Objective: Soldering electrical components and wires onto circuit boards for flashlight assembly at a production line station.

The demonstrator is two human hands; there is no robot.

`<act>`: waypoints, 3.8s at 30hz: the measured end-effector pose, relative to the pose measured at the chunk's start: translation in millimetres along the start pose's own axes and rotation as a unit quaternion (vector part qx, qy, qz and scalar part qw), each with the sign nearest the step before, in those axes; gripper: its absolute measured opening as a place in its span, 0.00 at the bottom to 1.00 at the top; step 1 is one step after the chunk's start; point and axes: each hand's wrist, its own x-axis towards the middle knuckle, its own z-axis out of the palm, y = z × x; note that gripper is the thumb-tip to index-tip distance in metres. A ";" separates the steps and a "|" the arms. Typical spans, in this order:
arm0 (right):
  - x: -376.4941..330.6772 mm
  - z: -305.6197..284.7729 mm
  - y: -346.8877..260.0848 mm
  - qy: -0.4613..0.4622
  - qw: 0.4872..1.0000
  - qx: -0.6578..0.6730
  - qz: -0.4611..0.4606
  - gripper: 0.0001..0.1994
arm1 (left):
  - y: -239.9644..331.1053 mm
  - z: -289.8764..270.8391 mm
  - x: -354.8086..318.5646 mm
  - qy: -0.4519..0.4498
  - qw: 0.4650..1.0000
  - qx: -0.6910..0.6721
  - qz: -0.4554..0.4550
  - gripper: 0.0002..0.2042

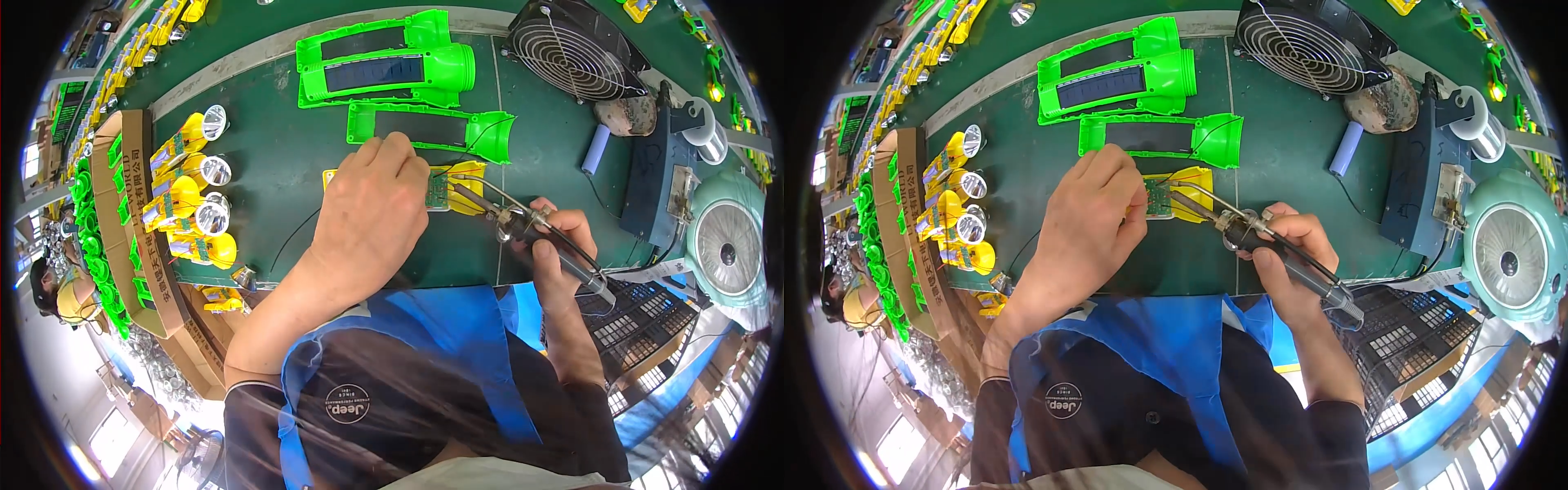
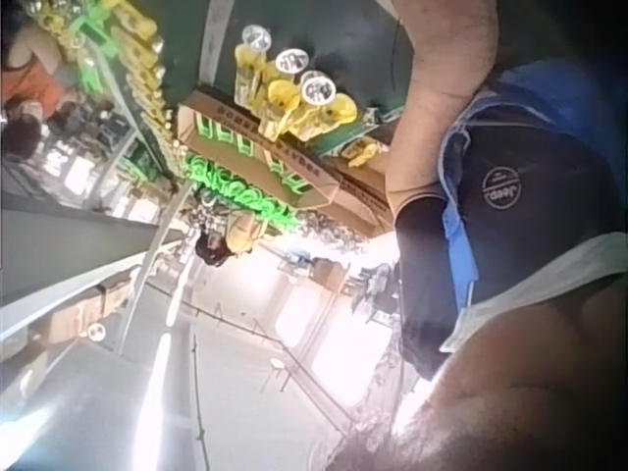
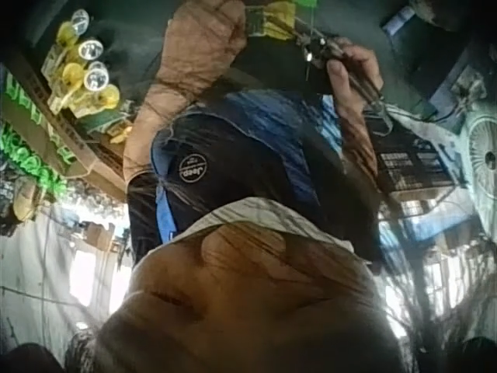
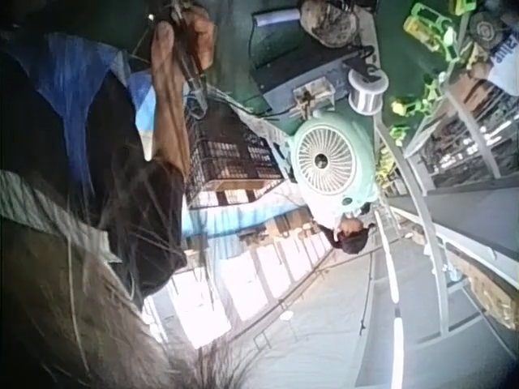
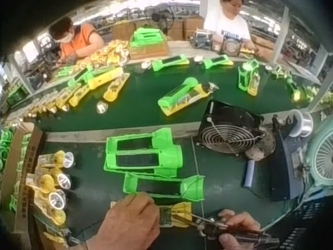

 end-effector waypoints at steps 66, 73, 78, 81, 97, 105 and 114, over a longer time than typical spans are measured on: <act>78.4 11.7 -18.6 -0.105 0.966 -0.047 0.230 0.13 | -61.3 -7.3 25.3 -0.048 0.984 0.038 0.169 0.05; 77.3 16.7 -19.9 -0.112 0.964 -0.074 0.228 0.09 | -62.1 -6.5 24.3 -0.053 0.983 0.046 0.167 0.07; 78.2 17.0 -21.4 -0.117 0.962 -0.083 0.230 0.08 | -61.4 -7.4 23.3 -0.048 0.985 0.033 0.160 0.07; 74.5 15.3 -25.2 -0.115 0.963 -0.096 0.225 0.08 | -60.9 -6.6 22.0 -0.045 0.986 0.029 0.155 0.07; 46.9 -9.1 -3.2 0.000 0.999 -0.020 0.049 0.16 | -56.2 -9.2 25.9 -0.053 0.985 0.044 0.156 0.06; 40.2 -18.1 -7.6 0.023 0.998 -0.021 0.046 0.17 | -56.4 -11.5 28.3 -0.068 0.983 0.056 0.159 0.06; 35.9 -25.4 -4.2 0.034 0.999 -0.010 0.041 0.18 | -56.1 -11.9 29.5 -0.072 0.984 0.047 0.157 0.05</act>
